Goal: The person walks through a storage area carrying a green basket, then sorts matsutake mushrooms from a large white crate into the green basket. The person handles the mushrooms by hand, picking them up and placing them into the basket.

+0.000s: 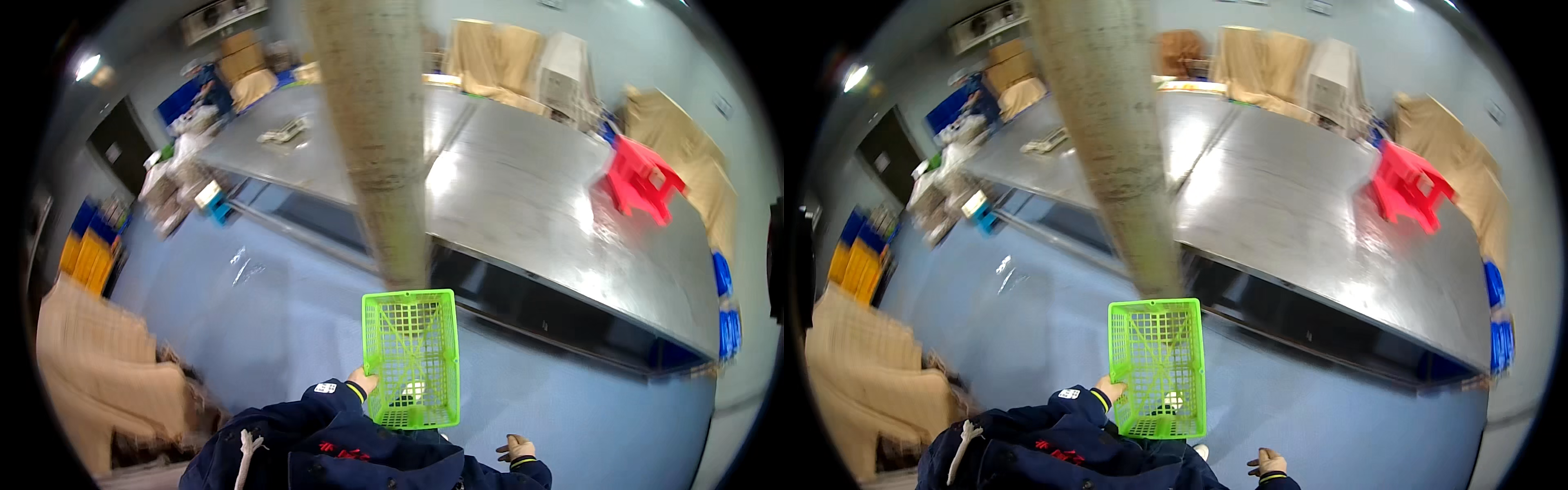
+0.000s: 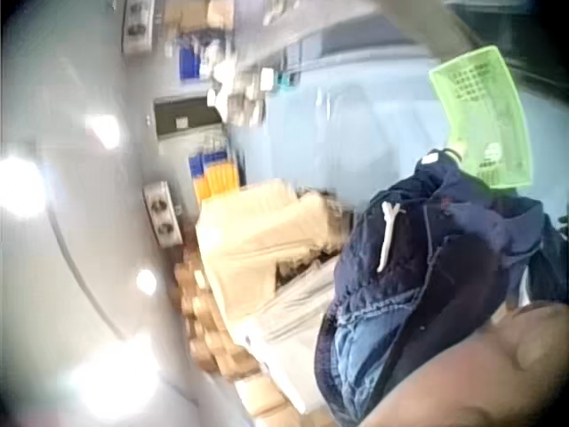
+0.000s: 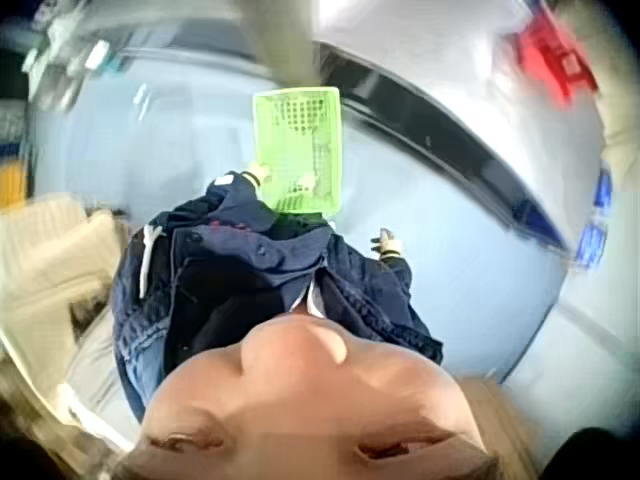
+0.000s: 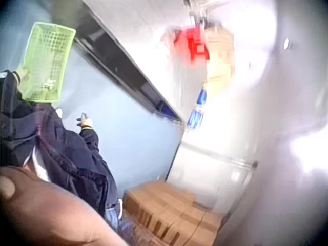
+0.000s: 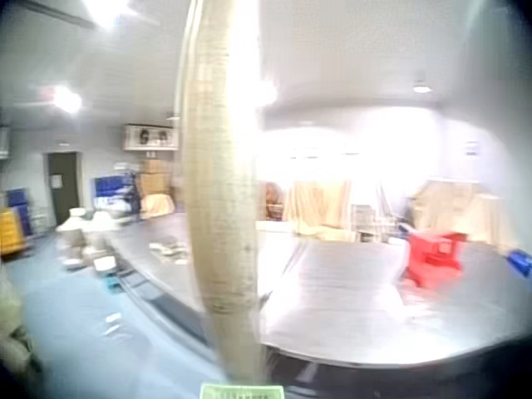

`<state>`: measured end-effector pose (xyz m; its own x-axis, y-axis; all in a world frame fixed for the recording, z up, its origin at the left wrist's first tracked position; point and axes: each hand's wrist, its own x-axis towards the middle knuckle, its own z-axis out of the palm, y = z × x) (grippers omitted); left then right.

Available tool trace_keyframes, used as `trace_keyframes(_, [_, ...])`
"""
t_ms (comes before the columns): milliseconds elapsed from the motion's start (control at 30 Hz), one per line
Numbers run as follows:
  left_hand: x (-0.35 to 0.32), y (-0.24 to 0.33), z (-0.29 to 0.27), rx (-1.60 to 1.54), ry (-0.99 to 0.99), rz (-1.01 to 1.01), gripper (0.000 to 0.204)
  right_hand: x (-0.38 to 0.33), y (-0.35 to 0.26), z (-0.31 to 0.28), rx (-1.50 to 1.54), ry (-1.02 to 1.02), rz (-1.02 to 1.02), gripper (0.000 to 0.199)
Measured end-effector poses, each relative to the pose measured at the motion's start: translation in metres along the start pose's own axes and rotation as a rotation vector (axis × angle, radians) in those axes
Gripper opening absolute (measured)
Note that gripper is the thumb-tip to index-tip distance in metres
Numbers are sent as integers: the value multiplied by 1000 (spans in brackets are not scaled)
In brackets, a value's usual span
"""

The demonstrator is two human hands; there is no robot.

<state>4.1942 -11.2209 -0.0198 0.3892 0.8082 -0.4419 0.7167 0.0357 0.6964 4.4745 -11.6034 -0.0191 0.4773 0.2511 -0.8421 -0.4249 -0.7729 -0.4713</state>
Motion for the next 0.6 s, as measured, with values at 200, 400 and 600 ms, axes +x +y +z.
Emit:
trace_keyframes(200, [-107, -74, -96, -759, 455, -128, 34, -34, -208, 47, -535, -172, -292, 43])
trace_keyframes(400, [-147, -193, -173, -1179, 963, -407, 32, -76, -329, 278, -854, -353, -618, 42])
trace_keyframes(600, [-133, -294, -281, -1488, 1141, -574, 33, -43, -338, 461, -741, -537, -399, 32])
